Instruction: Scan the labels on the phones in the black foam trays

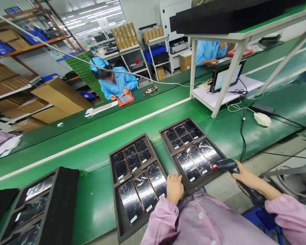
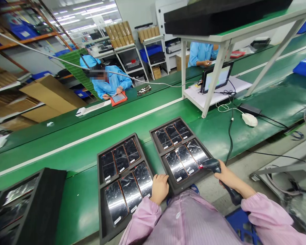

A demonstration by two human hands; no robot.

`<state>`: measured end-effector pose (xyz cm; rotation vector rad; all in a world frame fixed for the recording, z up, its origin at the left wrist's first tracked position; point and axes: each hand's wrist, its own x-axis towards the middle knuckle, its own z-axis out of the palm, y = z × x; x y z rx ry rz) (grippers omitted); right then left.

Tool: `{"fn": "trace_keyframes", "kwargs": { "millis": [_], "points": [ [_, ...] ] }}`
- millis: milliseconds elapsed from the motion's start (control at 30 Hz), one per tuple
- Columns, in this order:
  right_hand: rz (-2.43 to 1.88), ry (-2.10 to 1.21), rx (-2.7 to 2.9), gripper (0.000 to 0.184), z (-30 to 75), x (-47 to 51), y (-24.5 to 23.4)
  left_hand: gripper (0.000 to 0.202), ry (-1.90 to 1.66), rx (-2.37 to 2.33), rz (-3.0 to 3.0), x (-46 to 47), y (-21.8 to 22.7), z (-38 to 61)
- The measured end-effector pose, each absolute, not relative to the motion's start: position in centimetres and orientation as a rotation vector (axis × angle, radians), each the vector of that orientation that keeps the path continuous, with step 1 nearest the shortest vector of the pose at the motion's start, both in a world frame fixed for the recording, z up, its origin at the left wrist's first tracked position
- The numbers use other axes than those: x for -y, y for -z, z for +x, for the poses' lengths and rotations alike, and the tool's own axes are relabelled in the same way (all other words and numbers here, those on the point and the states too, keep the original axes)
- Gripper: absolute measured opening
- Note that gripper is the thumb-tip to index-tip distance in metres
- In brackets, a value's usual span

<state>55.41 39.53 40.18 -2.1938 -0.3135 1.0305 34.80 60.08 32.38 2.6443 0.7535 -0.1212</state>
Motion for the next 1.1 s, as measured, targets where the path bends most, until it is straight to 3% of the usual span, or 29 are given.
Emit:
{"fn": "trace_keyframes", "kwargs": {
  "millis": [1100],
  "points": [
    [-2.101,-1.027,0.394,0.078,48.8,-40.7,-38.9,0.030,0.149,-0.658,2.641,-60.0,-32.8,34.6]
  ]
}}
